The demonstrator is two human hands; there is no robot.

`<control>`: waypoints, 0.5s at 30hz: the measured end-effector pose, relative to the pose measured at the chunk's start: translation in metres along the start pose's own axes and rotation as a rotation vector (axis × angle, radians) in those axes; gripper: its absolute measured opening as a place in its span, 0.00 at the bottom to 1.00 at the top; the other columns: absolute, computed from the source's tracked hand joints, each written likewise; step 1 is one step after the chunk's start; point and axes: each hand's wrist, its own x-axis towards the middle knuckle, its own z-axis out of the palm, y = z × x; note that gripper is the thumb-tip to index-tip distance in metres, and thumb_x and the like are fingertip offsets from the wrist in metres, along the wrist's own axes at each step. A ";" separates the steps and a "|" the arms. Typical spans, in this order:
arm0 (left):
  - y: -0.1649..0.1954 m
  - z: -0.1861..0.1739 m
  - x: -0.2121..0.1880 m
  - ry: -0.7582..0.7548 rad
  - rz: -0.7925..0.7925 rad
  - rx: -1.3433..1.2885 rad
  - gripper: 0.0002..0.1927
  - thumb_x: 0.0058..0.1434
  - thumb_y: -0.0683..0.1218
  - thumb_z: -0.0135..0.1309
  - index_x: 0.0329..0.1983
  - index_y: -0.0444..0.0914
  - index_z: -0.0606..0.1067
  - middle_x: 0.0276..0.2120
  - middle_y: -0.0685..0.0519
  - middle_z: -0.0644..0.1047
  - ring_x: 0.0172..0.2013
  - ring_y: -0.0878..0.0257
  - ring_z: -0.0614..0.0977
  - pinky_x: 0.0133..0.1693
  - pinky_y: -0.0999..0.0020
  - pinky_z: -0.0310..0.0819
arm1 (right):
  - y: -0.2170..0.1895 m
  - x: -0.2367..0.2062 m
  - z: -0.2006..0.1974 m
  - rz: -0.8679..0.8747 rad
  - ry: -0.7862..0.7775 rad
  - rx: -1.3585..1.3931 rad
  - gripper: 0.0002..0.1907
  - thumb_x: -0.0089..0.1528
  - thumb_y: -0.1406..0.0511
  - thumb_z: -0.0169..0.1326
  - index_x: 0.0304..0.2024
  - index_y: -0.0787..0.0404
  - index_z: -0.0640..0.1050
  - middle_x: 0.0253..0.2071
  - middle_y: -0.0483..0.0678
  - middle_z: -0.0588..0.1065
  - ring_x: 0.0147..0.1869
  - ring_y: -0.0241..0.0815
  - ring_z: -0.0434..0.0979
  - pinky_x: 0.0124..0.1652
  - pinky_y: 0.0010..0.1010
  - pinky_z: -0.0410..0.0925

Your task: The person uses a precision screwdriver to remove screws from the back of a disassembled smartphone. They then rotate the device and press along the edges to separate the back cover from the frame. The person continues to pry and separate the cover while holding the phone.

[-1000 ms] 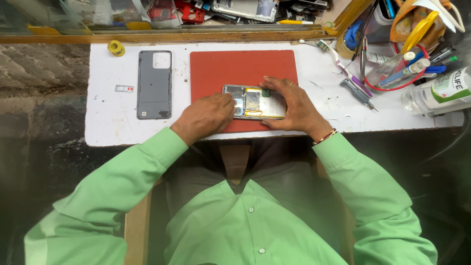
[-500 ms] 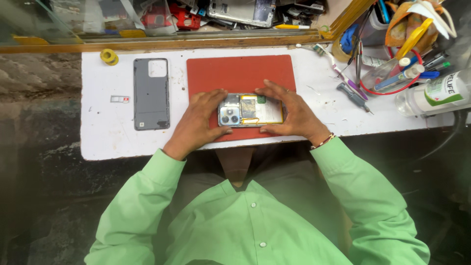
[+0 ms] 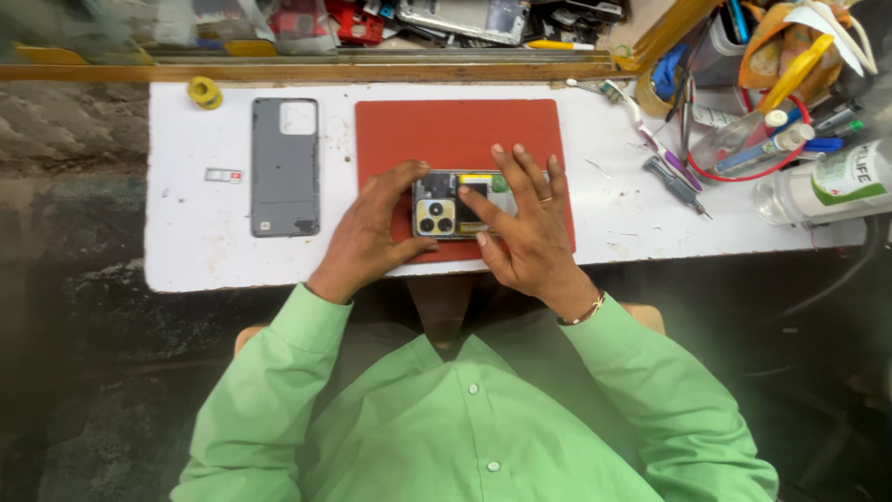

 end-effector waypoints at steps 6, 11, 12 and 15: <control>-0.001 0.001 -0.003 0.012 0.024 -0.022 0.48 0.44 0.48 0.75 0.68 0.43 0.64 0.67 0.48 0.70 0.65 0.47 0.72 0.64 0.56 0.69 | -0.001 0.006 0.009 -0.055 0.022 0.010 0.25 0.64 0.60 0.53 0.64 0.53 0.79 0.79 0.61 0.51 0.84 0.58 0.42 0.76 0.55 0.28; -0.005 -0.001 -0.002 0.008 -0.010 0.000 0.48 0.43 0.48 0.76 0.67 0.40 0.65 0.64 0.47 0.72 0.64 0.46 0.71 0.68 0.52 0.61 | 0.023 -0.020 -0.011 0.221 0.303 0.113 0.21 0.67 0.67 0.58 0.63 0.60 0.75 0.75 0.59 0.58 0.83 0.58 0.51 0.77 0.49 0.54; -0.006 -0.001 0.000 0.002 -0.013 -0.001 0.48 0.42 0.48 0.76 0.66 0.40 0.66 0.62 0.47 0.73 0.64 0.46 0.71 0.69 0.50 0.58 | 0.033 -0.027 -0.020 0.317 0.384 0.224 0.21 0.70 0.68 0.58 0.65 0.62 0.71 0.74 0.60 0.59 0.82 0.60 0.53 0.77 0.45 0.62; -0.006 -0.003 0.003 -0.023 -0.046 0.046 0.45 0.44 0.48 0.75 0.65 0.39 0.67 0.62 0.46 0.73 0.65 0.44 0.70 0.70 0.50 0.56 | 0.079 -0.047 -0.054 0.385 0.428 -0.166 0.15 0.64 0.75 0.63 0.53 0.62 0.80 0.60 0.57 0.73 0.66 0.56 0.73 0.64 0.44 0.69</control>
